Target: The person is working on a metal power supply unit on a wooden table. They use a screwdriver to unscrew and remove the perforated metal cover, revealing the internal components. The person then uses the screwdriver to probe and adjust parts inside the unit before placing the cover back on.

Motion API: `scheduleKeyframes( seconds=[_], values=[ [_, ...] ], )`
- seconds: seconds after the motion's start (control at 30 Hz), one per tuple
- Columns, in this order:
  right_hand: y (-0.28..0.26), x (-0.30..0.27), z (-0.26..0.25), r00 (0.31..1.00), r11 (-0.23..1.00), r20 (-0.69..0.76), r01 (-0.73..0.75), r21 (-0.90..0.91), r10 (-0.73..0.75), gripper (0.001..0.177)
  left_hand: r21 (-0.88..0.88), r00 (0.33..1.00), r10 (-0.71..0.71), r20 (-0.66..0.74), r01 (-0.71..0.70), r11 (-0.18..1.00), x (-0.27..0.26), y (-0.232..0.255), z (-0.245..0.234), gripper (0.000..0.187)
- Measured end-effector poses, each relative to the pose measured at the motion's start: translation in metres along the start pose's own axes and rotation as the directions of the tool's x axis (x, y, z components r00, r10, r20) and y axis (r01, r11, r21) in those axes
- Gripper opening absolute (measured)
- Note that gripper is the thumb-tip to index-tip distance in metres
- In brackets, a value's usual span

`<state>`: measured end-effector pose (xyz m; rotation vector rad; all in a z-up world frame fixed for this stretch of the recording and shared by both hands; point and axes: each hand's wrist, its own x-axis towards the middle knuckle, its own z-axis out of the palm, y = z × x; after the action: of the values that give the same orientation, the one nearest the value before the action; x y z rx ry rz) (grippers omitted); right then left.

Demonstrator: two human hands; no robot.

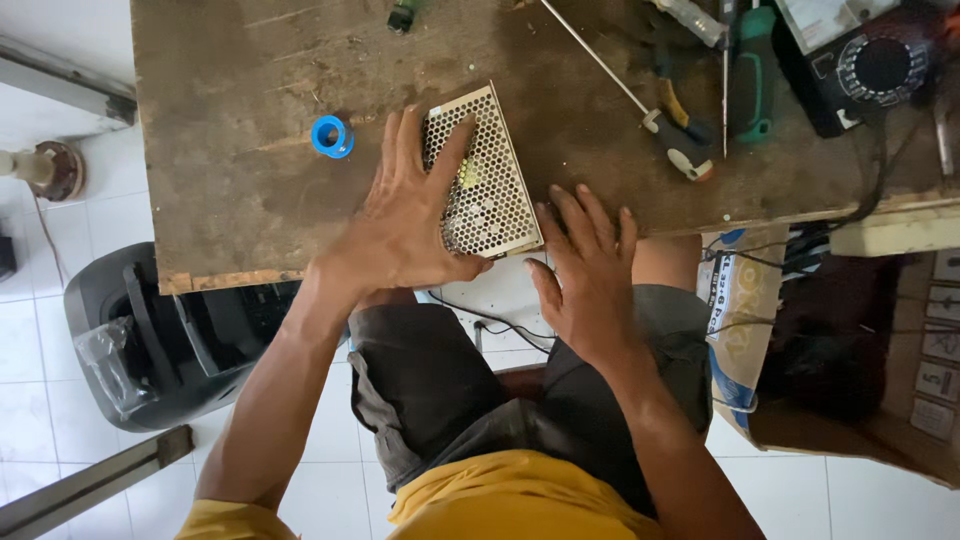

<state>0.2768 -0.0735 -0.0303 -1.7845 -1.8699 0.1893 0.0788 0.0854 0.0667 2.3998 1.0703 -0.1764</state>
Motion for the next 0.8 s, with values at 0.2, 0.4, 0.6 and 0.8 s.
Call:
scheduleKeyframes(
  seconds=[0.2, 0.4, 0.6, 0.8],
  values=[
    [0.0, 0.0, 0.0, 0.999, 1.0, -0.048, 0.01, 0.029, -0.009, 0.046, -0.004, 0.99, -0.061, 0.125, 0.062, 0.998, 0.004, 0.012, -0.018, 0.154],
    [0.0, 0.001, 0.002, 0.997, 1.0, -0.076, 0.007, 0.026, -0.005, 0.042, -0.01, 0.99, -0.04, 0.134, 0.042, 0.999, 0.004, 0.011, -0.027, 0.153],
    [-0.017, 0.027, -0.031, 0.977, 0.971, -0.016, 0.212, 0.112, -0.211, 0.057, -0.423, 0.892, 0.247, -0.38, -0.404, 0.811, -0.002, -0.025, -0.004, 0.112],
    [-0.018, 0.041, -0.03, 0.958, 0.958, -0.067, 0.282, 0.052, -0.278, 0.042, -0.704, 0.898, -0.09, -0.432, -0.273, 0.656, 0.007, -0.064, 0.035, 0.063]
  ],
)
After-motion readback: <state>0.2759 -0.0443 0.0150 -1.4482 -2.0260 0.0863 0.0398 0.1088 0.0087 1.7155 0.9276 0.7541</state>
